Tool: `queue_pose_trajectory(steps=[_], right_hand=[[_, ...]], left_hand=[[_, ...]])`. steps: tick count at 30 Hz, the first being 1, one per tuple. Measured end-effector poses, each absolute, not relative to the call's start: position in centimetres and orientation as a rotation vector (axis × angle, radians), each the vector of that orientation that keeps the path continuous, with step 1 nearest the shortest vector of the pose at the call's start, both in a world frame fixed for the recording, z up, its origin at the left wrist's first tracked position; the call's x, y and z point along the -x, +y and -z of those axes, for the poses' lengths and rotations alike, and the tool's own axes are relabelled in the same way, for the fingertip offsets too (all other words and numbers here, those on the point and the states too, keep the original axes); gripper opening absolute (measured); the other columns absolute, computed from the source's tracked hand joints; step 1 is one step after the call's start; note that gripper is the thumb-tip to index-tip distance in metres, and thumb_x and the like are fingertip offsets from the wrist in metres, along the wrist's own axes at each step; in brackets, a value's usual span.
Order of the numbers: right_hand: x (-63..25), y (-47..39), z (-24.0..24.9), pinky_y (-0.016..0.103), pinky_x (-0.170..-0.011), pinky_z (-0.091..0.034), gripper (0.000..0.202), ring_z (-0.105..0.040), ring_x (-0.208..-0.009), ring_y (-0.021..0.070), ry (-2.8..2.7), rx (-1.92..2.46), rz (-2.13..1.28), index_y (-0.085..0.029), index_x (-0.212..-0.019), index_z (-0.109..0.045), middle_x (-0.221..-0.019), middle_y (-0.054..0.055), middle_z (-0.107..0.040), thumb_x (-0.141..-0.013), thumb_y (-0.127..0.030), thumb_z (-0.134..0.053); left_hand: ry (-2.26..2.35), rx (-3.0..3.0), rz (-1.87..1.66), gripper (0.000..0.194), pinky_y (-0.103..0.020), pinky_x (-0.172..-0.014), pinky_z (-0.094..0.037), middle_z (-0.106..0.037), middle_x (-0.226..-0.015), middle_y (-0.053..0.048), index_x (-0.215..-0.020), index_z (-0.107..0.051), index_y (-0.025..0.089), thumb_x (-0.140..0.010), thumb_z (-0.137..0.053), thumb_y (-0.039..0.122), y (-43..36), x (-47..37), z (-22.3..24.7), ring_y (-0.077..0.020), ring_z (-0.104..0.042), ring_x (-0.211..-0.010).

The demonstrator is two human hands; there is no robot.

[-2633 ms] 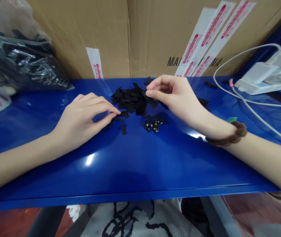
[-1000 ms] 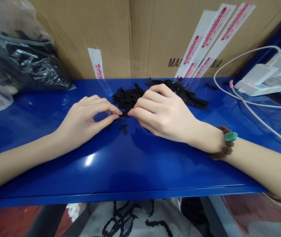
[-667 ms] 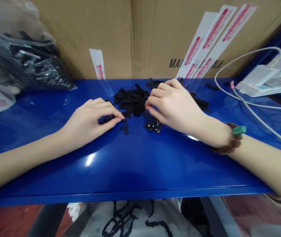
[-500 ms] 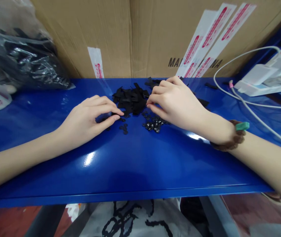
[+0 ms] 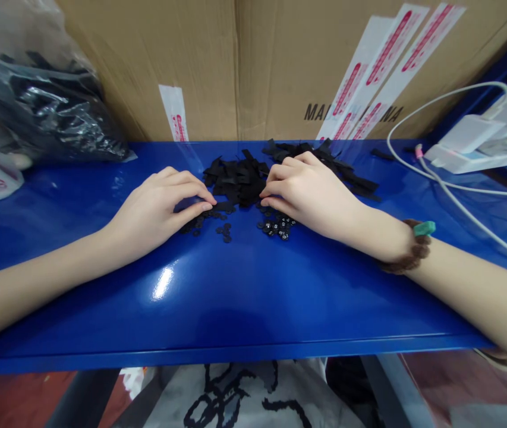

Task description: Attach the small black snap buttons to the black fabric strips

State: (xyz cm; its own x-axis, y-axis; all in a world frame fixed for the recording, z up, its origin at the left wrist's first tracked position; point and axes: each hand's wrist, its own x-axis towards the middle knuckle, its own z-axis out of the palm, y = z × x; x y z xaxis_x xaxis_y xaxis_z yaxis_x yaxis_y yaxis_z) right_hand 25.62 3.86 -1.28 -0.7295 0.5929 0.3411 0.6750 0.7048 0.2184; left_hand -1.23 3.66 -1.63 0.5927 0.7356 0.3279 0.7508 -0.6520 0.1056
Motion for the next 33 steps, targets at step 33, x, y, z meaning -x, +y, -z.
queue_pose_trajectory(steps=[33], right_hand=[[-23.6, 1.9, 0.7, 0.036, -0.083, -0.039, 0.011, -0.058, -0.080, 0.0169, -2.588, 0.788, 0.395, -0.020, -0.093, -0.059, -0.087, 0.003, -0.067, -0.094, -0.022, -0.048]], left_hand=[[-1.251, 2.814, 0.514, 0.027, -0.037, -0.084, -0.041, -0.064, -0.105, -0.005, -0.108, -0.065, 0.021, -0.097, -0.040, 0.020, 3.5, 1.0, 2.1, -0.0205, -0.054, -0.093]])
